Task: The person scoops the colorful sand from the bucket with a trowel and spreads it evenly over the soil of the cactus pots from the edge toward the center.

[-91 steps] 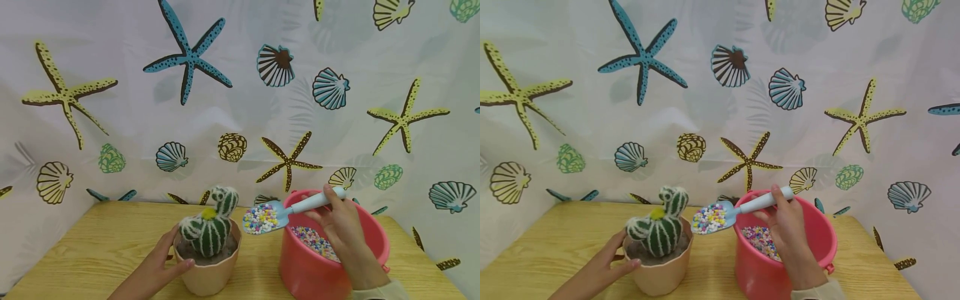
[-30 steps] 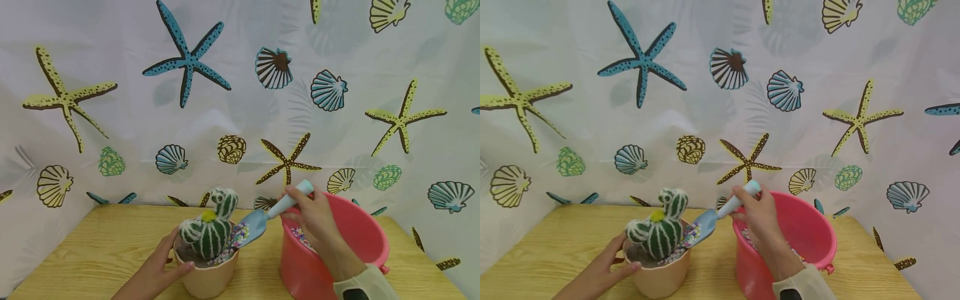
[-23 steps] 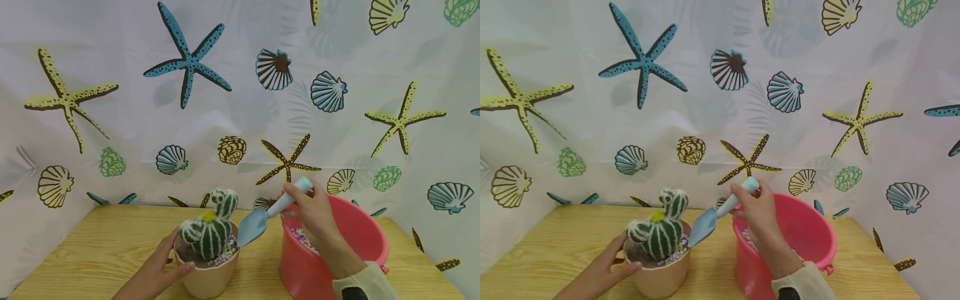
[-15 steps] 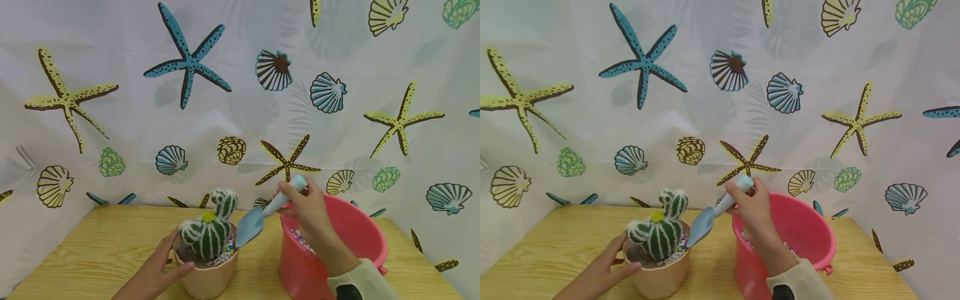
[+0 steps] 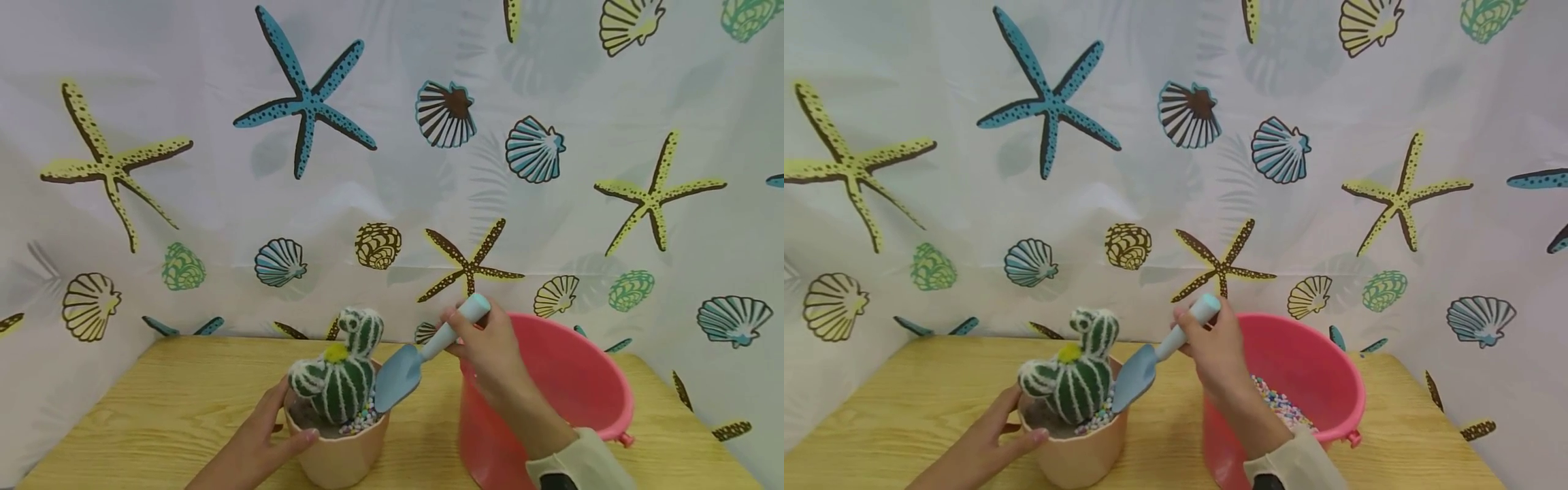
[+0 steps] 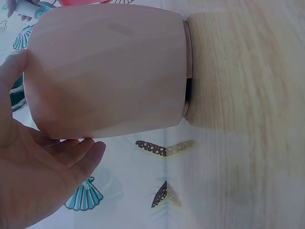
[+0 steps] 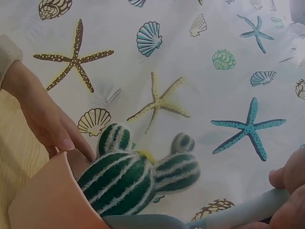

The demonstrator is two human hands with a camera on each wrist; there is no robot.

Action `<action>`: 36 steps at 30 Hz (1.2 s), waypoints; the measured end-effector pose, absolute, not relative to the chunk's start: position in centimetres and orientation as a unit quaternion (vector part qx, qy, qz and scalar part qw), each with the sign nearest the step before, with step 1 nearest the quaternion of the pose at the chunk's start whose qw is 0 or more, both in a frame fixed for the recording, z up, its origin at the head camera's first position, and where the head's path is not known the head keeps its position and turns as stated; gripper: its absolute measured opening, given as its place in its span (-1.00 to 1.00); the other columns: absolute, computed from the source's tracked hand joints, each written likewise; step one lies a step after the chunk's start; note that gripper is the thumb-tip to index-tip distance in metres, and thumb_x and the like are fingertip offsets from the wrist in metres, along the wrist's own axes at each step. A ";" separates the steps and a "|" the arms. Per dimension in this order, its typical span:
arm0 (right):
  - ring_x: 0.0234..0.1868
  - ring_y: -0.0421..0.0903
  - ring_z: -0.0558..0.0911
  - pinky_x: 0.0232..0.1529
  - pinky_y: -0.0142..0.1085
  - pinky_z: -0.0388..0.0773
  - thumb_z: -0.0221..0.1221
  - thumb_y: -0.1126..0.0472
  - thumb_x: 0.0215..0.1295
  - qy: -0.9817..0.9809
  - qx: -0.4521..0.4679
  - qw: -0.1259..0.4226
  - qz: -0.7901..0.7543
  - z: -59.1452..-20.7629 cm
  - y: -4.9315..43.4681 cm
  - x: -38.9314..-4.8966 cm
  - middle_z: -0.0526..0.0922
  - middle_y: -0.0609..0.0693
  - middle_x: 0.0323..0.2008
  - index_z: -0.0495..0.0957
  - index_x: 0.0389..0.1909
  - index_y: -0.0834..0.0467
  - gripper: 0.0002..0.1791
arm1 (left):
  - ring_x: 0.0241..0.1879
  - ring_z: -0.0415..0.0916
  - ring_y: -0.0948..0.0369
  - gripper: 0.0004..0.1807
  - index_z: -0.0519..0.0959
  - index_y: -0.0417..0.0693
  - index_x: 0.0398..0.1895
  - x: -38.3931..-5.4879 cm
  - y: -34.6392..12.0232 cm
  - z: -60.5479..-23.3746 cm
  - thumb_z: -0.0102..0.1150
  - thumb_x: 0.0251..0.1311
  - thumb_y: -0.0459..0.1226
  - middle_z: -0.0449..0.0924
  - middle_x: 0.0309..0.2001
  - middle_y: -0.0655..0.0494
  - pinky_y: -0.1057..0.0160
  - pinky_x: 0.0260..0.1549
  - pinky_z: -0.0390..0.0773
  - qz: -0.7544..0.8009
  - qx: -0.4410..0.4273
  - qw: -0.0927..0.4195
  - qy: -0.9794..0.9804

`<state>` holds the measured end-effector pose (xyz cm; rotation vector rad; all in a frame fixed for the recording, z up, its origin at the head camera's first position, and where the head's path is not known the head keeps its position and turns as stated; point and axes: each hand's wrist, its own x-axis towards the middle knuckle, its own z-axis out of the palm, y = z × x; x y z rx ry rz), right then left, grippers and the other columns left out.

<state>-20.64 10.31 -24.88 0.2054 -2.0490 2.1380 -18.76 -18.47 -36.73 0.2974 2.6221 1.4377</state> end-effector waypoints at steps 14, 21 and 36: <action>-0.21 -0.11 0.61 -0.10 -0.06 0.64 0.08 0.38 0.35 -0.706 0.088 0.098 0.696 -25.6 9.7 -21.0 0.53 0.14 -0.21 0.33 -0.17 0.32 -0.86 | 0.37 0.02 -0.29 -0.01 -0.19 -0.22 0.50 -18.7 -18.3 -36.8 0.15 0.24 0.02 -0.07 0.43 -0.33 -0.18 0.15 0.40 0.466 0.101 0.065 0.877; -0.21 -0.11 0.60 -0.08 -0.05 0.63 0.06 0.37 0.37 -0.695 0.070 0.105 0.708 -25.1 10.1 -20.9 0.52 0.14 -0.22 0.34 -0.15 0.33 -0.87 | 0.35 0.07 -0.29 -0.05 -0.18 -0.19 0.50 -18.4 -18.5 -36.8 0.16 0.26 -0.07 -0.08 0.42 -0.35 -0.12 0.10 0.46 0.483 0.127 0.043 0.865; -0.13 -0.10 0.63 -0.03 -0.10 0.62 0.00 0.29 0.43 -0.703 0.055 0.120 0.699 -23.3 13.2 -20.2 0.51 0.14 -0.11 0.32 -0.05 0.34 -0.80 | 0.25 0.25 -0.33 -0.14 -0.09 -0.37 0.45 -17.1 -19.8 -37.3 0.10 0.31 -0.11 -0.05 0.39 -0.48 -0.06 0.02 0.54 0.501 0.109 0.072 0.855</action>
